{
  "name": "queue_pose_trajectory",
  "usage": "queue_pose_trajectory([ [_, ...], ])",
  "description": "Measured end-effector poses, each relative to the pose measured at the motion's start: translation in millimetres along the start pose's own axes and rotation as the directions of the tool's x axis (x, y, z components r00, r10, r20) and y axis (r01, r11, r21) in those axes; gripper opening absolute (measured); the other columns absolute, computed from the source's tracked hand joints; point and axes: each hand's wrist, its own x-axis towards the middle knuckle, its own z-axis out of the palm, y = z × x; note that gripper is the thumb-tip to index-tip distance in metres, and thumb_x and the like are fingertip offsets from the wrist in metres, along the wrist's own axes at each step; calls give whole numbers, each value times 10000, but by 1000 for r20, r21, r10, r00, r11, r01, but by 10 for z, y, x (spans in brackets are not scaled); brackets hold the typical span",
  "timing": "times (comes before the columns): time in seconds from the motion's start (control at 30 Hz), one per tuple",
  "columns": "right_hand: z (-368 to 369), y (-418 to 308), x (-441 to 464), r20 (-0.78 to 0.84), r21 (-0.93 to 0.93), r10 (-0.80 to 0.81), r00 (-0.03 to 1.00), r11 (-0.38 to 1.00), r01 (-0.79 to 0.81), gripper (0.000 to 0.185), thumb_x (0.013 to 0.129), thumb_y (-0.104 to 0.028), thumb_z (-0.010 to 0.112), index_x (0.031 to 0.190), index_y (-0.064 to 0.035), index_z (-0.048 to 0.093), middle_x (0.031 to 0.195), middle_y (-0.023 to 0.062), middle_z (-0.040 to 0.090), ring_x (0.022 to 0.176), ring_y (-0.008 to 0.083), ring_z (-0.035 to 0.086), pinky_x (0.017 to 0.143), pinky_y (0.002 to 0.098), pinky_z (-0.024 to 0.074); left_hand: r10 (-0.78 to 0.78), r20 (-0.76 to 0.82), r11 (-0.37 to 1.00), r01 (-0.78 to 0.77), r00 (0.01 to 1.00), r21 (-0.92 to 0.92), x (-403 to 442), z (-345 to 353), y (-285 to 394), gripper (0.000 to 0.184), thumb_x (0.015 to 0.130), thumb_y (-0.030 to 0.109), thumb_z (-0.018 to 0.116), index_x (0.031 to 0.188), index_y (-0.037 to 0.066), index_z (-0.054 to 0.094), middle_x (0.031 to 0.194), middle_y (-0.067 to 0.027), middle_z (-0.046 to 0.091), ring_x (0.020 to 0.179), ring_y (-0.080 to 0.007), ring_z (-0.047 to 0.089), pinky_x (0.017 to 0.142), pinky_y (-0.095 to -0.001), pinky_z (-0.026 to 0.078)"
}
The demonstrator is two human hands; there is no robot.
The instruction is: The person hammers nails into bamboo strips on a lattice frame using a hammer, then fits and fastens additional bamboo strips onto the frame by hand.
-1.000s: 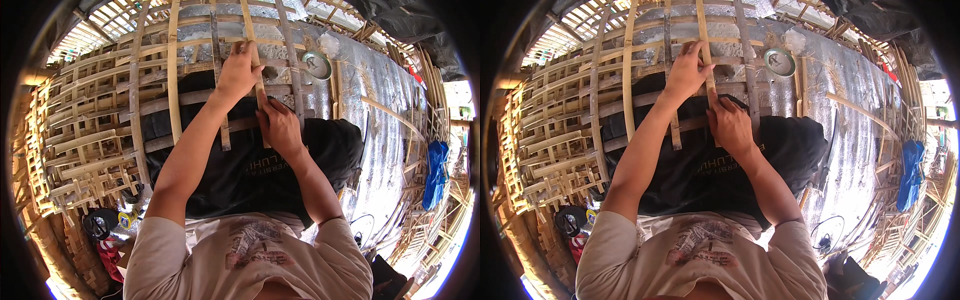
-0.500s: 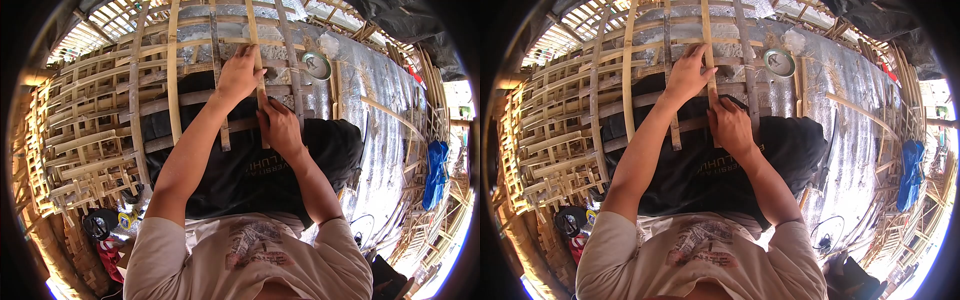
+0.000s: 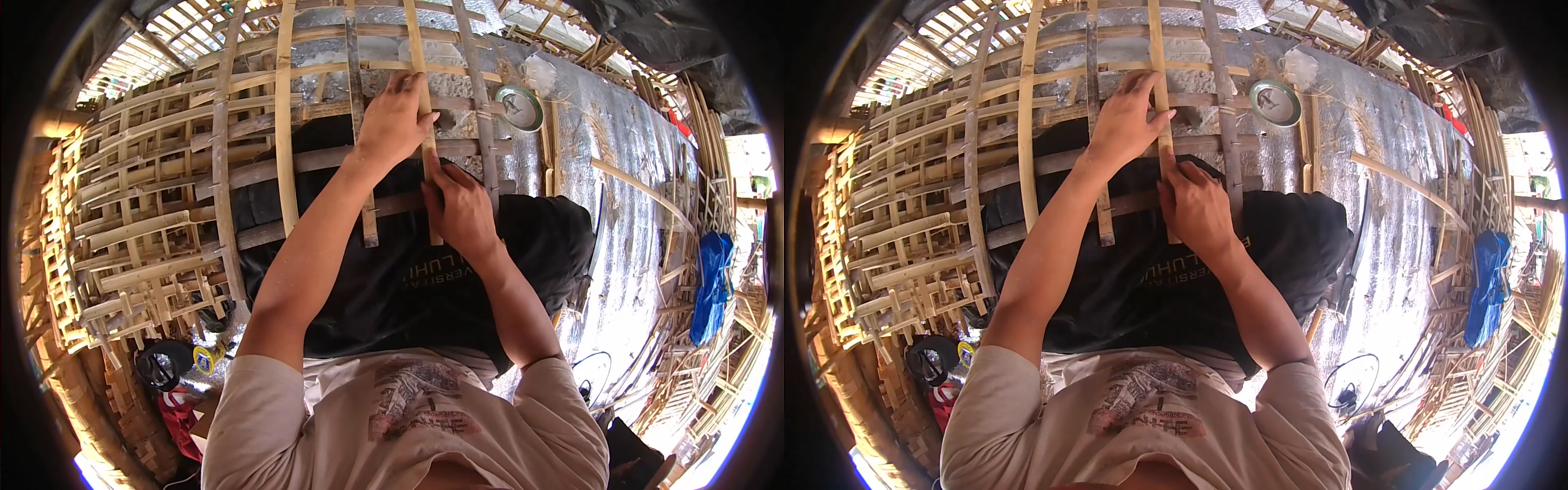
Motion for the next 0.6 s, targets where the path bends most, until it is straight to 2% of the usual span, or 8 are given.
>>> queue_pose_trajectory([
  [0.13,7,4,1,-5,-3,3,1000,1000,-3,468,881,-85,689,1327,9,578,906,166,643,794,391,654,699,471,541,-6,11,1000,6,1000,16,4,-7,6,630,831,233,794,1363,38,518,1286,-166,577,869,-309,689,828,-436,564],
  [0.43,5,11,5,10,7,25,1000,1000,-25,459,888,-85,684,1324,11,579,908,172,647,798,394,657,705,472,541,-1,30,998,-1,1000,59,-1,-26,31,626,845,287,777,1361,45,517,1315,-160,572,1106,-382,639,935,-474,535],
  [0.6,-11,6,8,13,9,17,1000,1000,-17,464,891,-89,680,1332,11,576,913,172,644,796,392,656,702,470,539,-51,87,998,48,995,34,9,-41,49,620,850,294,773,1359,48,518,1322,-160,570,1141,-383,625,947,-477,532],
])
